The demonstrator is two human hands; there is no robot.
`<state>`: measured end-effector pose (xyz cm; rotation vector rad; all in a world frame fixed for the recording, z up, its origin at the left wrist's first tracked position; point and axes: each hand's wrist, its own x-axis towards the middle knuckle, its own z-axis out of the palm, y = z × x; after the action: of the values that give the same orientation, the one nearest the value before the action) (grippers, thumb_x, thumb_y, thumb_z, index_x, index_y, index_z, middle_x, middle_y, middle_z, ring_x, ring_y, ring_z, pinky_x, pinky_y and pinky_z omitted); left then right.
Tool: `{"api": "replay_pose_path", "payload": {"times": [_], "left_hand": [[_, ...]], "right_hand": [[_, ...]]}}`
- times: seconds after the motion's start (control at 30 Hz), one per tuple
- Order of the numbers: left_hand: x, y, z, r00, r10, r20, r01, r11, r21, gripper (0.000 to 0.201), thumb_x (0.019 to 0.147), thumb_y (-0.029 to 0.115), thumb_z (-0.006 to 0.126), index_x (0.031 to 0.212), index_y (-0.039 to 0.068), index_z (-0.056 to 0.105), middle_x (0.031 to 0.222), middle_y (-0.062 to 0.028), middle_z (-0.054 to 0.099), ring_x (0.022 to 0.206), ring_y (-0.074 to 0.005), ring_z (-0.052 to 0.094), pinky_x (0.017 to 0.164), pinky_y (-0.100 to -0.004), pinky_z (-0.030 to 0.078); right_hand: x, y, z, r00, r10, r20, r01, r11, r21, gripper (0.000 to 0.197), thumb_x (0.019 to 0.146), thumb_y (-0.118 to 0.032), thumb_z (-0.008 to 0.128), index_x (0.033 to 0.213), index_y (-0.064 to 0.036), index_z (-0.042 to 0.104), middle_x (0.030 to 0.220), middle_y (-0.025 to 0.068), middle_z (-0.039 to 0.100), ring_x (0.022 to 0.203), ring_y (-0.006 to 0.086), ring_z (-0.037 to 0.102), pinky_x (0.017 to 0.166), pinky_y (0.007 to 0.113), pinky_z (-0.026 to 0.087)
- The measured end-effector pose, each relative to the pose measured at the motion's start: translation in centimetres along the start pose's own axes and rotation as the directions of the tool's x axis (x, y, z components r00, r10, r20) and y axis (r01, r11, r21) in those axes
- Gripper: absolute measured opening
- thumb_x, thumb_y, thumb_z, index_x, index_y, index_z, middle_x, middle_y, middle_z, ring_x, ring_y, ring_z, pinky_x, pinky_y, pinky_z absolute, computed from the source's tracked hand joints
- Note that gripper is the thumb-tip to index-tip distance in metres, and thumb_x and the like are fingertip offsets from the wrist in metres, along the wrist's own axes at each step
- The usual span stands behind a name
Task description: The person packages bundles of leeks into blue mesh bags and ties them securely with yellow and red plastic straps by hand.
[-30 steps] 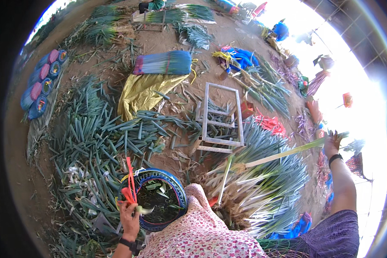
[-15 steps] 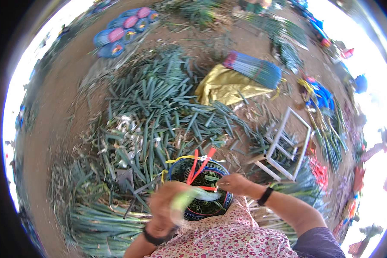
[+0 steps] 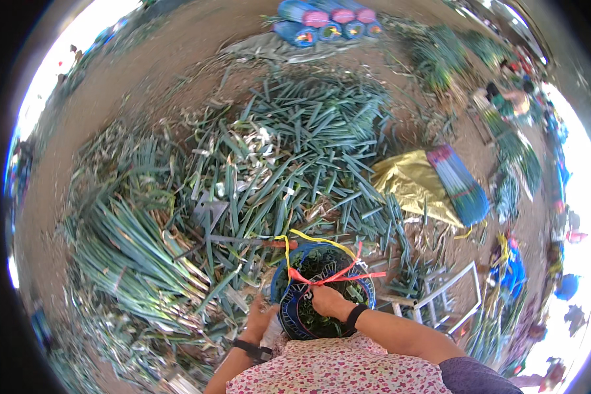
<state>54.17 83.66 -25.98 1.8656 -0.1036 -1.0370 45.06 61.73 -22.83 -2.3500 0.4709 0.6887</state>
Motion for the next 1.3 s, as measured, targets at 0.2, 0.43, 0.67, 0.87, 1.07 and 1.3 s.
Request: {"api": "replay_pose_path", "payload": {"times": [0.2,0.43,0.67,0.87,1.07,1.3], "left_hand": [[-2.1,2.2,4.4,0.995,0.091,-0.046,-0.080,0.978,0.190,0.073,0.073,0.020,0.064,0.131,-0.003,0.025,0.129,-0.0235,0.035,0.120,-0.0342,0.035,0.100,-0.0344,0.027],[-2.5,2.8,5.3,0.985,0.111,-0.134,-0.079,0.971,0.223,0.069,0.074,0.018,0.063,0.129,-0.002,0.027,0.123,-0.0262,0.039,0.115,-0.0380,0.038,0.096,-0.0372,0.032],[-2.7,4.2,5.6,0.987,0.105,-0.118,-0.081,0.977,0.196,0.068,0.073,0.017,0.063,0.128,-0.003,0.029,0.123,-0.0267,0.038,0.113,-0.0392,0.039,0.095,-0.0382,0.033],[-3.5,2.4,4.6,0.988,0.078,-0.135,-0.051,0.980,0.195,0.069,0.073,0.018,0.064,0.129,-0.002,0.030,0.121,-0.0251,0.040,0.113,-0.0379,0.040,0.094,-0.0372,0.035],[-2.2,3.7,5.8,0.984,0.150,-0.096,-0.131,0.975,0.180,0.068,0.073,0.018,0.064,0.129,-0.001,0.029,0.122,-0.0244,0.039,0.112,-0.0379,0.040,0.093,-0.0371,0.035],[-4.4,2.6,4.1,0.987,0.067,-0.149,-0.041,0.985,0.166,0.066,0.074,0.016,0.063,0.128,-0.001,0.030,0.123,-0.0239,0.039,0.112,-0.0376,0.040,0.092,-0.0378,0.036]], "right_hand": [[0.8,3.3,-0.1,0.947,-0.264,0.183,0.310,0.904,-0.296,0.022,0.076,-0.013,0.042,0.078,0.0000,0.059,0.063,0.0183,0.059,0.060,0.0315,0.059,0.059,0.040,0.047],[2.1,4.4,0.6,0.891,-0.019,0.454,0.298,0.778,-0.553,0.017,0.074,-0.012,0.053,0.086,-0.0037,0.060,0.077,0.0130,0.062,0.066,0.0263,0.061,0.061,0.037,0.049],[4.9,10.7,7.6,0.793,0.072,0.605,0.550,0.343,-0.762,0.033,0.087,-0.029,0.038,0.108,-0.0111,0.057,0.105,0.0086,0.058,0.095,0.0261,0.057,0.075,0.037,0.047],[8.6,12.1,12.5,0.760,0.071,0.646,0.515,0.540,-0.665,0.033,0.088,-0.026,0.035,0.111,-0.0152,0.056,0.115,0.0039,0.054,0.101,0.0212,0.053,0.083,0.034,0.043],[8.5,21.2,17.8,0.872,0.023,0.488,0.352,0.662,-0.661,0.032,0.088,-0.023,0.033,0.110,-0.0171,0.056,0.119,0.0037,0.051,0.106,0.0210,0.050,0.089,0.034,0.039],[6.1,13.7,10.6,0.732,0.302,0.611,-0.005,0.899,-0.438,0.031,0.086,-0.023,0.033,0.106,-0.0129,0.055,0.117,0.0131,0.051,0.106,0.0326,0.048,0.093,0.038,0.034]]}}
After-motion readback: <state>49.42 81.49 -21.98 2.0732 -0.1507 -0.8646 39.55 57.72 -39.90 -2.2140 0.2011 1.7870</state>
